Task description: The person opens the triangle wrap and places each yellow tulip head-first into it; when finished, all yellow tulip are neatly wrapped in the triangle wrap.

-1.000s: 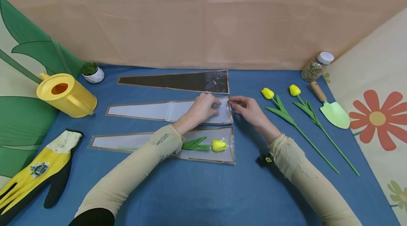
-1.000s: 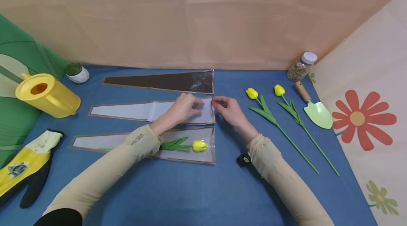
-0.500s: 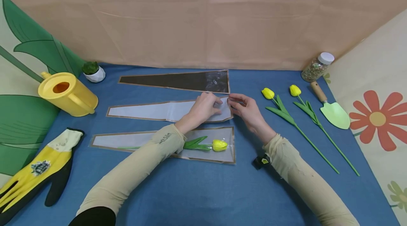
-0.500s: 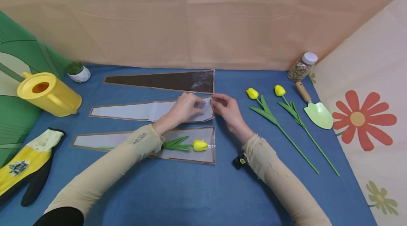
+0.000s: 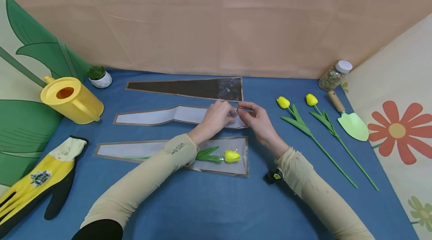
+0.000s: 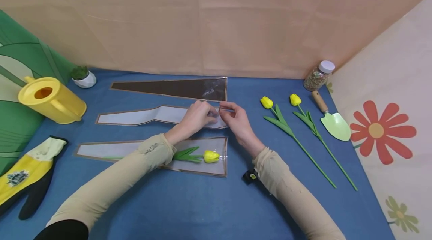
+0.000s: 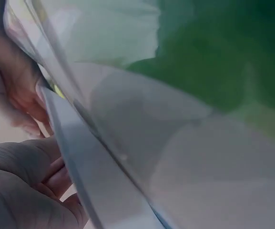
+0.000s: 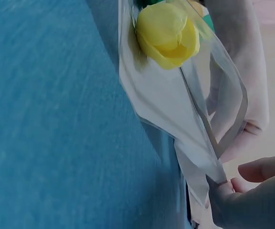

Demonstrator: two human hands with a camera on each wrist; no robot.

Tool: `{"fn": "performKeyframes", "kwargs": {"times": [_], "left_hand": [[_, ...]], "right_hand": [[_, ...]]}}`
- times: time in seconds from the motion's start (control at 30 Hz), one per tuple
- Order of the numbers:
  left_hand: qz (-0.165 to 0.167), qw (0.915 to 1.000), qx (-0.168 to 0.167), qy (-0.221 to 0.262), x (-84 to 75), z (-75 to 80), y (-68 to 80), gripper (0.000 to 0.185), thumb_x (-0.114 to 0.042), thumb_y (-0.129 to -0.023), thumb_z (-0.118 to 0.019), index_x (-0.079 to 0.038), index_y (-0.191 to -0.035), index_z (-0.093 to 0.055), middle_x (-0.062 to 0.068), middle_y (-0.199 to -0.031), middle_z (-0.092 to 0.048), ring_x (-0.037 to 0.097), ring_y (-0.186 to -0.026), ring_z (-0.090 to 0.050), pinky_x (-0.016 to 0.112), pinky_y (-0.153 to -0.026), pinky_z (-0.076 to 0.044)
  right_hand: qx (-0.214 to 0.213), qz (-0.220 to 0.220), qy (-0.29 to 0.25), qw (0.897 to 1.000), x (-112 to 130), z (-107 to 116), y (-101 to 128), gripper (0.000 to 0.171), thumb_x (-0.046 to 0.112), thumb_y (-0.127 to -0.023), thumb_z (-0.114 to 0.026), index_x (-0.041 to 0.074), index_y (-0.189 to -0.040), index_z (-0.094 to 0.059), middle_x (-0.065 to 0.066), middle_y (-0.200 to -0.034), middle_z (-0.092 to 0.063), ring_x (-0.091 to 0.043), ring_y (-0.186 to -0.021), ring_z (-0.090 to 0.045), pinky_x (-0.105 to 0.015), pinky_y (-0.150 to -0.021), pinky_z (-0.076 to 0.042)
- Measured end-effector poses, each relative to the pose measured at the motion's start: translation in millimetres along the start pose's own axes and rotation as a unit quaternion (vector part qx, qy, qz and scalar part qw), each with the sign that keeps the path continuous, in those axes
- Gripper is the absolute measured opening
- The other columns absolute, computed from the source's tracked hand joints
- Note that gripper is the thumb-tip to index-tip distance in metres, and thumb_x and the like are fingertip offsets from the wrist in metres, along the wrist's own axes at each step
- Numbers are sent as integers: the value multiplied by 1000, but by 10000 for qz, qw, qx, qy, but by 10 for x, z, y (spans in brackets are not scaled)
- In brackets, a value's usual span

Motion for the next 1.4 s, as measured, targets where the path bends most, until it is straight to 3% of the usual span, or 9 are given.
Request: {"fn": "performKeyframes", "kwargs": {"times": [0.17, 0.3, 0.53, 0.7, 0.93, 1.17, 1.4], "left_hand": [[-100, 9998, -189, 20, -4, 19, 7, 2, -8, -93, -85, -9, -93, -86, 4, -95, -80, 19, -86, -74, 36, -77, -60], [-119, 9993, -350, 33, 2, 47, 15, 12, -6, -95, -82, -10, -84, -84, 2, -87, -77, 17, -78, -69, 35, -74, -57], [104, 9985, -524, 67, 41, 98, 56, 4, -12, -94, -85, -10, -91, -86, 0, -91, -78, 16, -78, -70, 35, -72, -59], [254, 9975, -658, -57, 45, 139, 91, 5, -17, -93, -87, -14, -90, -85, -2, -89, -78, 15, -72, -68, 34, -63, -56], [57, 9985, -534, -76, 43, 150, 108, 4, -10, -94, -84, -7, -97, -85, 4, -96, -80, 21, -86, -74, 39, -76, -61], [-102, 9988, -462, -131, 46, 154, 102, 7, -4, -95, -81, -6, -101, -84, 7, -101, -80, 22, -91, -74, 37, -82, -60], [-234, 9985, -441, -219, 28, 143, 93, 5, -4, -98, -78, -5, -99, -83, 8, -101, -79, 23, -90, -74, 36, -80, -60]], "right_hand": [[-3, 92, 107, 9999, 12, -20, 4, 45, 2, -111, -55, -9, -154, -48, -26, -153, -51, -38, -133, -57, -34, -103, -55], [-112, 125, 139, 9998, 4, 8, 2, 42, 0, -111, -53, -9, -152, -51, -25, -147, -57, -38, -130, -60, -36, -99, -56], [-397, 42, 338, 9986, -20, 98, 11, 38, 5, -110, -54, -5, -146, -57, -24, -138, -62, -36, -123, -61, -40, -95, -49], [-524, -99, 283, 9982, -44, 146, 18, 35, 5, -111, -51, -6, -144, -57, -23, -135, -62, -30, -123, -61, -43, -105, -50], [-617, -243, -335, 9972, -93, 182, 19, 33, 3, -114, -46, -11, -143, -53, -22, -131, -59, -24, -119, -64, -36, -109, -51], [-564, -222, -158, 9980, -106, 207, 51, 31, 4, -113, -49, -11, -141, -55, -23, -130, -60, -24, -118, -65, -38, -109, -51], [-469, -144, 74, 9988, -90, 206, 88, 31, 4, -114, -50, -10, -140, -55, -26, -132, -59, -33, -126, -62, -42, -112, -49]]}}
Point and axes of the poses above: each hand's wrist, its own y-axis away from the middle knuckle, its own z-axis out of the back of the hand, x = y × z, the point moved 7 cm from there along -y, towards the middle knuckle
